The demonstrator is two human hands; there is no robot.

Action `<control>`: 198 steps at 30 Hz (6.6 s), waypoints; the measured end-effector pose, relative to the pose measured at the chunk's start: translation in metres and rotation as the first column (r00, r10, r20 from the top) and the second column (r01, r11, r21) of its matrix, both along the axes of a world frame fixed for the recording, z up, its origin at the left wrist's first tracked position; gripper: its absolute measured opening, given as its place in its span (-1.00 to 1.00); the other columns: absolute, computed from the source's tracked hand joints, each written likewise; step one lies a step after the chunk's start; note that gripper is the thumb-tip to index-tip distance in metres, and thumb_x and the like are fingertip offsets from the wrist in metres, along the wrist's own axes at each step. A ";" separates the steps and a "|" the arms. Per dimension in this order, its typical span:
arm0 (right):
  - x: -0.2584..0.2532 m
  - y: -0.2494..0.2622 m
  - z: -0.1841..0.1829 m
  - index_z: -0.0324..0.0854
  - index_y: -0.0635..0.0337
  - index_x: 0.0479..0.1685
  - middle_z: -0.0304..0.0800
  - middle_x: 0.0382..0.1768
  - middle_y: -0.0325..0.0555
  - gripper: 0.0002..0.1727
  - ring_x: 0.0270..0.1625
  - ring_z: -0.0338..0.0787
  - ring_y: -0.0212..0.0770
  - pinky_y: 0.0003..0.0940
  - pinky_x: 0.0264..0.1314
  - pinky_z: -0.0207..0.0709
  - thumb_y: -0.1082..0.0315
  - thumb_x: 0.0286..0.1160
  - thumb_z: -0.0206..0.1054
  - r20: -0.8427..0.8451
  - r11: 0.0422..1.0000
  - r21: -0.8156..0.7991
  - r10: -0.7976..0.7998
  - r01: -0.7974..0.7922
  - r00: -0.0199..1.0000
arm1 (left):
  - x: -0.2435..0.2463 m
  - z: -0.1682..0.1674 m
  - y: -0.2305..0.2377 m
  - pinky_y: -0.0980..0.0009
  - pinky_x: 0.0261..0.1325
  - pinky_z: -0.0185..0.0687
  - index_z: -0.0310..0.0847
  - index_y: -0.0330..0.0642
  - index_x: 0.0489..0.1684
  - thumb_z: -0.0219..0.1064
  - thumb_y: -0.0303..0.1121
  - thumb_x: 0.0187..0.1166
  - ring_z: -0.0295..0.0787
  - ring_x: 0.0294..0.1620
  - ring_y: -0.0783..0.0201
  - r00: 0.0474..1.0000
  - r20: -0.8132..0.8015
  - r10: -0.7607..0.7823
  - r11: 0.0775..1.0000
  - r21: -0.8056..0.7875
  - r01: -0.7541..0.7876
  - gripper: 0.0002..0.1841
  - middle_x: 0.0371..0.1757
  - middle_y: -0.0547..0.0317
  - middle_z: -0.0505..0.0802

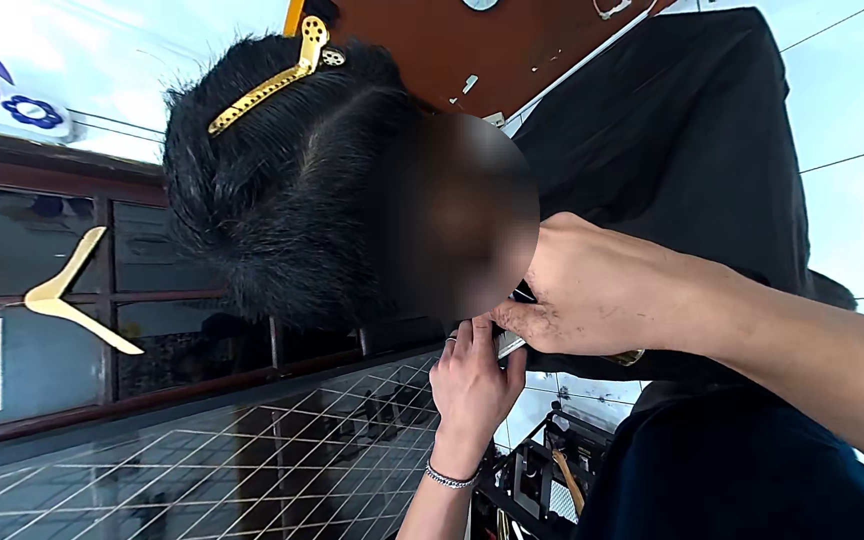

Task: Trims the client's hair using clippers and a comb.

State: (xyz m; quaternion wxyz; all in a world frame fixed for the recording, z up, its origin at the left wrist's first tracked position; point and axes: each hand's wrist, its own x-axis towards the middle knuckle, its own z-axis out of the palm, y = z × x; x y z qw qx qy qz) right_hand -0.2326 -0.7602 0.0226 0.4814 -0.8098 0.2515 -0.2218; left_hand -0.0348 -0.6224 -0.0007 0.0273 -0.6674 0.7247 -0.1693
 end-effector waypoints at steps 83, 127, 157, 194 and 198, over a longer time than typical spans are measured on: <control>0.030 0.037 -0.032 0.71 0.14 -0.38 0.63 -0.61 -0.28 -0.68 -0.55 0.62 -0.44 -0.45 -0.50 0.44 0.10 0.62 0.40 0.162 0.963 0.239 0.088 -0.125 0.983 | 0.021 -0.037 0.018 0.12 -0.52 0.62 0.81 -0.23 -0.32 0.31 -0.07 0.38 0.86 -0.39 -0.01 0.989 -0.124 -0.086 0.996 -0.029 0.083 -0.63 -0.37 -0.02 0.86; 0.011 0.032 -0.055 0.69 0.27 0.10 0.90 -0.12 0.07 -0.77 -0.22 0.95 -0.13 -0.21 -0.12 0.89 0.50 0.53 0.30 0.430 0.647 0.747 -0.297 -0.151 0.852 | 0.002 -0.057 0.020 0.09 -0.57 0.49 0.09 0.24 0.92 0.26 -0.20 0.50 0.74 -0.46 -0.14 0.939 -0.333 0.088 0.995 -0.008 -0.096 -0.18 -0.35 -0.11 0.75; 0.017 0.050 -0.031 0.64 0.34 0.10 0.88 -0.26 -0.02 -0.74 -0.31 0.92 -0.20 -0.31 -0.17 0.87 0.62 0.44 0.36 0.194 0.751 0.659 -0.210 0.031 0.958 | 0.012 -0.061 0.020 0.10 -0.56 0.49 0.12 0.25 0.91 0.27 -0.20 0.50 0.76 -0.41 -0.14 0.932 -0.362 0.011 1.000 -0.014 -0.017 -0.18 -0.35 -0.09 0.76; 0.081 0.100 -0.041 0.51 0.28 0.06 0.82 -0.25 -0.04 -0.53 -0.31 0.87 -0.26 -0.37 -0.26 0.81 0.58 0.18 0.63 0.072 0.738 0.550 -0.509 0.391 0.858 | 0.037 -0.061 0.026 0.00 -0.37 0.61 0.06 0.27 0.92 0.32 -0.16 0.54 0.83 -0.20 -0.17 0.844 -0.530 0.077 0.987 0.161 0.011 -0.17 -0.16 -0.11 0.84; 0.082 0.104 -0.040 0.54 0.29 0.02 0.81 -0.29 -0.05 -0.57 -0.35 0.85 -0.27 -0.37 -0.28 0.80 0.56 0.20 0.64 0.037 0.711 0.565 -0.528 0.418 0.848 | 0.037 -0.065 0.026 0.03 -0.45 0.58 0.12 0.22 0.90 0.33 -0.17 0.52 0.81 -0.30 -0.14 0.840 -0.541 0.041 0.994 0.109 0.022 -0.18 -0.26 -0.08 0.82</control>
